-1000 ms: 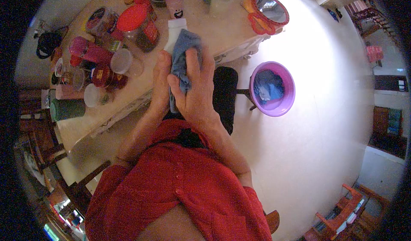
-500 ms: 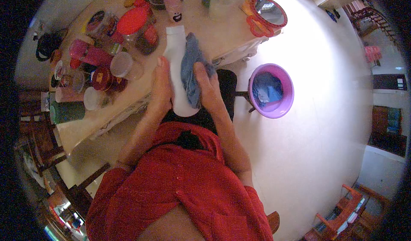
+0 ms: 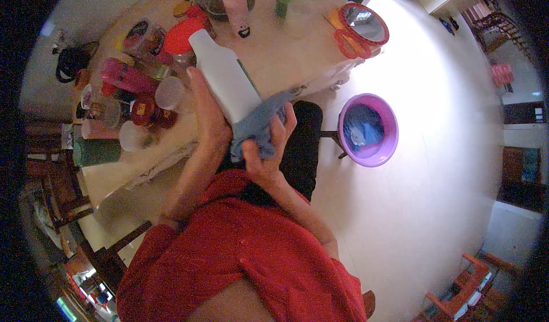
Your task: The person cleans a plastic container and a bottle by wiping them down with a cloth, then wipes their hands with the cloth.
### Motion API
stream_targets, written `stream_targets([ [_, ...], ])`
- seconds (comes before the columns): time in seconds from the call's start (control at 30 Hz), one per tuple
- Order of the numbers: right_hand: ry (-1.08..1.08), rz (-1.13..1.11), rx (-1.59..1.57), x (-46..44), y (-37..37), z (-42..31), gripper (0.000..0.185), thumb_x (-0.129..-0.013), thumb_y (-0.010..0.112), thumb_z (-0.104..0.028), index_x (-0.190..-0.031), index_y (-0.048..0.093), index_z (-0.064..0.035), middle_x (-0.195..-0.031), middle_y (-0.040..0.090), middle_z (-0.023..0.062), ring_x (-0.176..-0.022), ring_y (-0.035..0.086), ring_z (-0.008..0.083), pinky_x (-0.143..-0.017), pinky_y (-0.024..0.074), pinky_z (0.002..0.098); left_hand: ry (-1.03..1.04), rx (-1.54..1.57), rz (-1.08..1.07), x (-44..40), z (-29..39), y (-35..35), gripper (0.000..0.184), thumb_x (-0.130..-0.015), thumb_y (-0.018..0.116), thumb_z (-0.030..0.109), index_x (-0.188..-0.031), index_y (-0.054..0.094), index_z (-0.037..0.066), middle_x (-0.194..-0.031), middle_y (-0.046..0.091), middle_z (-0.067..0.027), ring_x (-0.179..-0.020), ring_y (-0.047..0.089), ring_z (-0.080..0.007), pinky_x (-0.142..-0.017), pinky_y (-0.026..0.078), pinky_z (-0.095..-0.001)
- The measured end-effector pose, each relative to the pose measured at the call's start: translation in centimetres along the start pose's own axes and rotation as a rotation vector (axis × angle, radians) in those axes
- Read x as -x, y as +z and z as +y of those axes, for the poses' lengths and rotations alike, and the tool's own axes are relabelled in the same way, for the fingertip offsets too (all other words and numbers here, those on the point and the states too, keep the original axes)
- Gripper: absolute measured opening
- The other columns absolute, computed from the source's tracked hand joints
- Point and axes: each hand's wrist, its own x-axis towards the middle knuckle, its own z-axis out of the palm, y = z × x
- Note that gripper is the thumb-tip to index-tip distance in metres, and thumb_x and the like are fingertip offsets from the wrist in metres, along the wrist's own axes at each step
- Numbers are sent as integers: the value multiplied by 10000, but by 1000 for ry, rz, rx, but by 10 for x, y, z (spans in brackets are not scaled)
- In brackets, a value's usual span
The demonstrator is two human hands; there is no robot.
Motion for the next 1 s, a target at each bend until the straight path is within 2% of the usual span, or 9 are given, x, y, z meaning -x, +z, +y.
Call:
stream_targets([
  [0.07, -99, 100, 112, -1, 4, -3, 470, -820, 469, -238, -1193, 335, 14, -1277, 249, 207, -1146, 302, 282, -951, 242, 407, 76, 26, 54, -6, -17, 0, 566, -855, 302, 572, -1093, 460, 84, -946, 541, -56, -843, 523, -183, -771, 424, -326],
  [0.33, 584, 192, -567, -31, -2, -24, 479, -885, 391, -394, -1178, 374, -16, -1072, 469, 103, -974, 461, 193, -874, 345, 314, 350, -120, 27, -5, -38, -11, 440, -905, 337, 404, -1105, 432, 24, -882, 475, -21, -816, 453, -105, -727, 393, -280],
  [0.37, 492, 33, -302, -31, -4, -30, 450, -892, 376, -373, -1178, 383, -25, -1071, 483, 99, -980, 474, 193, -869, 365, 322, 287, -106, -76, 2, -38, -16, 494, -877, 377, 436, -1128, 425, 14, -893, 475, -22, -811, 448, -105, -722, 392, -282],
  [0.53, 892, -10, -1252, -8, -15, 14, 416, -885, 382, -334, -1202, 411, -66, -1165, 497, 98, -1075, 476, 201, -917, 383, 341, 291, -304, -587, 4, -13, -18, 708, -775, 476, 563, -1205, 390, 6, -941, 492, -44, -805, 456, -114, -730, 397, -291],
  [0.67, 883, -39, -760, -9, -18, 15, 438, -869, 429, -281, -1239, 348, -62, -1163, 497, 88, -1072, 478, 206, -915, 387, 347, 394, -332, -720, 0, -17, -19, 764, -753, 494, 583, -1223, 357, -3, -1059, 471, -83, -942, 460, -146, -811, 380, -284],
  [0.73, 949, -9, -1423, -17, -24, 12, 469, -843, 506, -235, -1241, 339, -50, -1168, 491, 90, -1074, 475, 185, -898, 395, 329, 445, -330, -718, 5, -16, -16, 776, -757, 496, 578, -1241, 324, -4, -1094, 458, -91, -992, 453, -159, -838, 372, -284],
  [0.77, 948, -6, -1421, -18, -24, 14, 469, -843, 506, -235, -1241, 339, -50, -1168, 491, 90, -1074, 475, 185, -898, 395, 329, 481, -324, -608, 9, -15, -10, 784, -756, 521, 556, -1253, 284, -3, -1109, 447, -97, -1021, 442, -172, -856, 366, -297],
  [0.87, 575, -15, -355, -13, -26, 23, 410, -906, 309, -313, -1195, 403, -38, -1125, 501, 124, -1006, 511, 243, -869, 417, 383, 459, -266, -464, 26, -9, -5, 787, -749, 587, 483, -1261, 228, 5, -1104, 445, -100, -1025, 447, -184, -864, 372, -313],
  [1.0, 609, 210, -492, -28, -28, -1, 348, -833, 530, -233, -1054, 489, 33, -1054, 479, 121, -931, 471, 203, -822, 395, 288, 267, -173, -255, 31, -19, -11, 728, -697, 699, 327, -1210, 283, 20, -1053, 467, -85, -968, 484, -170, -827, 402, -297],
])
